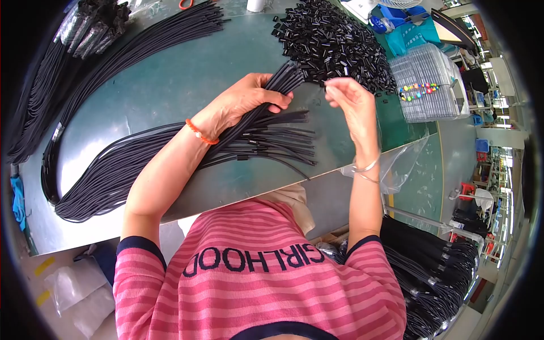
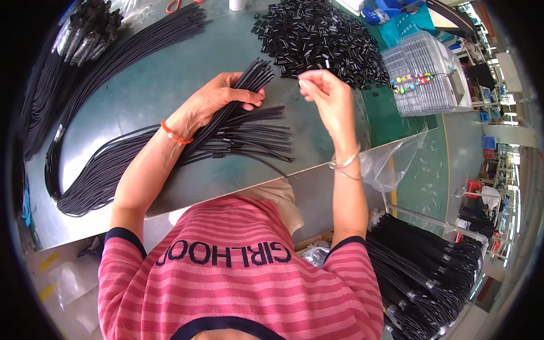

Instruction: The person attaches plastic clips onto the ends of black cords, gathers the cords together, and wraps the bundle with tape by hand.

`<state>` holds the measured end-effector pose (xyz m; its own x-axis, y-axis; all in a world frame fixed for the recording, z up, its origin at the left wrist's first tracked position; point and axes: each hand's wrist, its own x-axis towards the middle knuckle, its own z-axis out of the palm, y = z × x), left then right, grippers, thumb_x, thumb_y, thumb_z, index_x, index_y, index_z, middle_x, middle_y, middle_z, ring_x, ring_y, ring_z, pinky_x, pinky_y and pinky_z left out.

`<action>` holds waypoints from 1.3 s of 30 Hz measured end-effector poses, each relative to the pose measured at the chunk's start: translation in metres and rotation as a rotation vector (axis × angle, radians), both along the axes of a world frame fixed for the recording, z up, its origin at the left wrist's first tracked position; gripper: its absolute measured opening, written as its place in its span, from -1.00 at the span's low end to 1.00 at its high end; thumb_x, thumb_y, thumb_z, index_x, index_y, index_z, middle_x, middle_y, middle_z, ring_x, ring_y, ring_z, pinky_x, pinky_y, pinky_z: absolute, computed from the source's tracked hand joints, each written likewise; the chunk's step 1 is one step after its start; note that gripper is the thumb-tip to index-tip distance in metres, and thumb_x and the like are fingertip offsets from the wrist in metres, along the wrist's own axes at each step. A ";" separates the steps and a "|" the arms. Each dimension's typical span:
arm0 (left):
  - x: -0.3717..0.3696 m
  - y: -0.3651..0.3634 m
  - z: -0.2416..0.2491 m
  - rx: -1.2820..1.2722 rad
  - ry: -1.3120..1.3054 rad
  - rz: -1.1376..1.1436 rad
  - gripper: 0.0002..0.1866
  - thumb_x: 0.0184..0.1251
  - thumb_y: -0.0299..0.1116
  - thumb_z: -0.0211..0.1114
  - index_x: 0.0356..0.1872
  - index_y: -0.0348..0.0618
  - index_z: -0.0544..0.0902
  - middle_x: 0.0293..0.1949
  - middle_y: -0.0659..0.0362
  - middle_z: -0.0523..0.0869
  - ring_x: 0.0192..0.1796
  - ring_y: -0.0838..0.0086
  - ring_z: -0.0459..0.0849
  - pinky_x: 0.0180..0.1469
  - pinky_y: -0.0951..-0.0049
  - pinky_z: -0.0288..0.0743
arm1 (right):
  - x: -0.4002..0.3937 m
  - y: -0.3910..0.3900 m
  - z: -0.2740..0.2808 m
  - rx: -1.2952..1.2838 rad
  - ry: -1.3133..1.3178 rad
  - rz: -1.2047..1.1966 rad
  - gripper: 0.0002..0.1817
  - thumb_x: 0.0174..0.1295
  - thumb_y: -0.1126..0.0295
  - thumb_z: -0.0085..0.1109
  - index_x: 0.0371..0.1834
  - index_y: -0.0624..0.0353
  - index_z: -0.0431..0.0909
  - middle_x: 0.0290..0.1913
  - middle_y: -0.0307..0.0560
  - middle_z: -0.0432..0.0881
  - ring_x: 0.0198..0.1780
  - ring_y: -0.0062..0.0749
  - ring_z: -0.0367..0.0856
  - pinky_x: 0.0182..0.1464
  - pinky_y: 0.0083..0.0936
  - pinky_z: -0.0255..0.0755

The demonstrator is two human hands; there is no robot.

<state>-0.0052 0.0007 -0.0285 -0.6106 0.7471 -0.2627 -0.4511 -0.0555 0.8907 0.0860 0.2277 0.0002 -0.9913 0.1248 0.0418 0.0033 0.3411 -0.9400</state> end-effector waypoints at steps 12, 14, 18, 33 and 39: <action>0.003 0.001 0.003 -0.028 0.086 -0.062 -0.80 0.06 -0.60 0.43 -0.26 -0.30 0.66 -0.39 0.20 0.69 -0.38 0.60 0.59 -0.28 0.62 0.47 | 0.005 -0.022 -0.006 -0.295 0.028 -0.062 -0.87 0.31 0.48 0.24 -0.12 0.25 0.62 -0.23 -0.17 0.70 -0.21 -0.52 0.71 -0.08 -0.65 0.56; 0.002 0.001 0.004 -0.002 0.054 -0.068 -0.81 0.07 -0.59 0.43 -0.26 -0.30 0.66 -0.39 0.21 0.69 -0.39 0.61 0.58 -0.29 0.62 0.46 | 0.004 -0.019 -0.004 -0.360 0.003 -0.073 -0.86 0.31 0.48 0.25 -0.11 0.24 0.62 -0.22 -0.17 0.70 -0.20 -0.51 0.71 -0.08 -0.65 0.56; 0.004 0.000 0.004 0.023 -0.038 -0.033 -0.81 0.09 -0.57 0.43 -0.25 -0.30 0.67 -0.40 0.22 0.68 -0.41 0.62 0.57 -0.32 0.60 0.44 | 0.004 -0.014 -0.016 -0.437 -0.050 -0.077 -0.85 0.30 0.48 0.26 -0.10 0.24 0.62 -0.21 -0.17 0.71 -0.20 -0.51 0.71 -0.09 -0.63 0.56; 0.002 -0.003 0.010 -0.025 -0.074 0.008 -0.80 0.17 -0.41 0.44 -0.26 -0.28 0.64 -0.41 0.26 0.63 -0.43 0.65 0.49 -0.40 0.63 0.38 | 0.025 -0.086 -0.010 0.625 0.458 0.462 -0.89 0.12 0.45 0.34 -0.28 0.14 0.70 -0.35 -0.14 0.67 -0.24 -0.27 0.62 -0.18 -0.46 0.51; 0.001 -0.001 0.011 -0.035 -0.057 0.020 -0.80 0.18 -0.41 0.43 -0.27 -0.28 0.62 -0.41 0.26 0.62 -0.43 0.64 0.51 -0.42 0.62 0.39 | -0.012 -0.006 -0.017 0.937 0.397 -0.160 -0.94 0.13 0.44 0.33 -0.37 0.15 0.65 -0.37 -0.16 0.60 -0.25 -0.17 0.57 -0.16 -0.33 0.49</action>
<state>-0.0041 0.0000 -0.0179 -0.6086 0.7247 -0.3230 -0.4999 -0.0342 0.8654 0.0737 0.2213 -0.0170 -0.8593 0.0022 0.5114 -0.1403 0.9606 -0.2399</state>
